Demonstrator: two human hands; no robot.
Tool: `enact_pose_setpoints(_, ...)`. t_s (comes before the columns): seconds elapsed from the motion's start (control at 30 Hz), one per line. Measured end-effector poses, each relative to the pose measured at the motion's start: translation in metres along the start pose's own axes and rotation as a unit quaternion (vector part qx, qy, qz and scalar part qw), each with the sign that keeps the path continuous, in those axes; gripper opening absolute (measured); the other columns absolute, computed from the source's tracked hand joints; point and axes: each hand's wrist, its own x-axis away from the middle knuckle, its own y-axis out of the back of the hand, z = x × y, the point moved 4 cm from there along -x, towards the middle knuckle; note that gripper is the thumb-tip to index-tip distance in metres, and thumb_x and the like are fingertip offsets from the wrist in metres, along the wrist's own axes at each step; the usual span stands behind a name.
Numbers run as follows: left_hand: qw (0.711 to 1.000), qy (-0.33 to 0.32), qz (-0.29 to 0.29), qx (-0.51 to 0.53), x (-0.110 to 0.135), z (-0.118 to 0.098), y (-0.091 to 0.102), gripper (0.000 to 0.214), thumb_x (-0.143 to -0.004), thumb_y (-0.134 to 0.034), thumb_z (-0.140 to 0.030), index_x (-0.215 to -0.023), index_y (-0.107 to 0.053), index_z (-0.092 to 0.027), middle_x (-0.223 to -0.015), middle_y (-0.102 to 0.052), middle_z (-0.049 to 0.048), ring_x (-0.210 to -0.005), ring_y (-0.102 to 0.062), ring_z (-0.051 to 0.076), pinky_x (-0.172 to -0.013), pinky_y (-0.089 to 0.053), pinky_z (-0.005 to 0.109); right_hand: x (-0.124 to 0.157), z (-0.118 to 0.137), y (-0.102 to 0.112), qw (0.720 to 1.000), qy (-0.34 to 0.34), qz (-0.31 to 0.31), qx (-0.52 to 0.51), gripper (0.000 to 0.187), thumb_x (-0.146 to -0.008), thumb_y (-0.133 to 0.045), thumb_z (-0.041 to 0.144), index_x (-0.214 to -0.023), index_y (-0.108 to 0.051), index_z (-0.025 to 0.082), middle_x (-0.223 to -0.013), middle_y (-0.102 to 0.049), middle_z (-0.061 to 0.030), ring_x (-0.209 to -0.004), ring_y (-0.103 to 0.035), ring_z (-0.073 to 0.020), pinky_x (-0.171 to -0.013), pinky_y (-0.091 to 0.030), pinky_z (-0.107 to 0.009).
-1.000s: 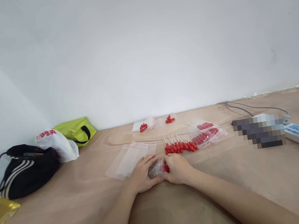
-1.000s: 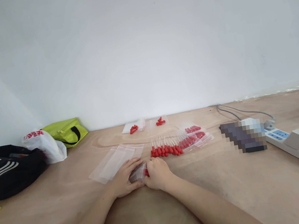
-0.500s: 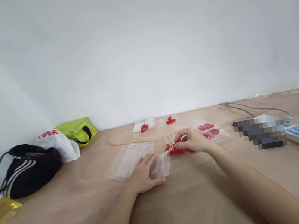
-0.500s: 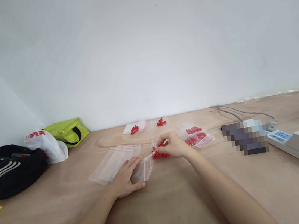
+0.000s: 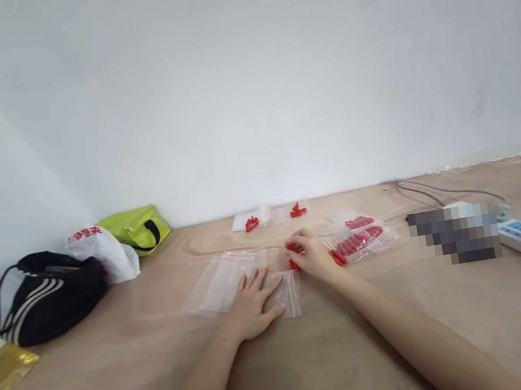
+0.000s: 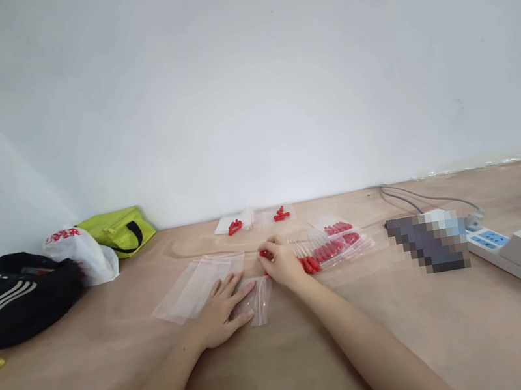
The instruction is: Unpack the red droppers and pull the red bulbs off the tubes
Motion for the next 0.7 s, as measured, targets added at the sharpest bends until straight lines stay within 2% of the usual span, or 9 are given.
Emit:
enact_pose_setpoints(0.13,0.995,-0.082,-0.062,-0.002,0.003,-0.010,0.008,0.045,-0.082,-0.042,-0.045,-0.124,-0.043,-0.029,-0.136,-0.035,0.0048,-0.128,-0.023,0.027,-0.104,-0.010,0.052,0.000,0.004,-0.019,0.994,0.037,0.056,0.088,0.013,-0.072,-0.055,0.012,-0.080,-0.062,0.018,-0.086,-0.052,-0.0042,-0.075,-0.053,-0.0118,-0.069,-0.044,-0.024)
enact_pose_setpoints(0.23,0.987,-0.145,-0.066,0.039,0.005,-0.017,0.010,0.037,-0.082,-0.043,-0.030,-0.119,-0.049,-0.028,-0.128,-0.046,0.0034,-0.121,-0.037,0.022,-0.103,-0.021,0.045,-0.001,0.005,-0.029,0.982,0.044,0.102,0.153,0.011,-0.072,-0.057,0.011,-0.077,-0.064,0.017,-0.085,-0.054,-0.0045,-0.076,-0.053,-0.0121,-0.067,-0.042,-0.023)
enact_pose_setpoints(0.4,0.982,-0.152,-0.065,0.087,0.005,-0.018,0.009,0.036,-0.080,-0.045,-0.026,-0.115,-0.054,-0.026,-0.122,-0.051,0.0051,-0.113,-0.045,0.021,-0.101,-0.029,0.042,0.001,0.009,-0.034,0.956,0.051,0.146,0.250,0.011,-0.074,-0.056,0.018,-0.070,-0.066,0.017,-0.077,-0.058,-0.0063,-0.079,-0.052,-0.0168,-0.073,-0.037,-0.030)
enact_pose_setpoints(0.53,0.981,-0.152,-0.075,0.092,0.004,-0.015,0.007,0.035,-0.080,-0.046,-0.026,-0.114,-0.055,-0.025,-0.121,-0.052,0.0060,-0.113,-0.045,0.022,-0.100,-0.030,0.041,0.004,0.014,-0.027,0.944,0.059,0.138,0.295,0.017,-0.077,-0.053,0.026,-0.071,-0.066,0.017,-0.080,-0.061,-0.0093,-0.086,-0.050,-0.0221,-0.077,-0.031,-0.038)
enact_pose_setpoints(0.7,0.979,-0.160,-0.083,0.098,0.004,-0.013,0.004,0.035,-0.080,-0.046,-0.027,-0.114,-0.055,-0.024,-0.122,-0.050,0.0061,-0.113,-0.044,0.022,-0.100,-0.030,0.041,0.021,0.022,-0.016,0.945,0.073,0.114,0.296,0.026,-0.084,-0.042,0.031,-0.083,-0.065,0.019,-0.085,-0.061,-0.0068,-0.086,-0.048,-0.0191,-0.076,-0.029,-0.035)
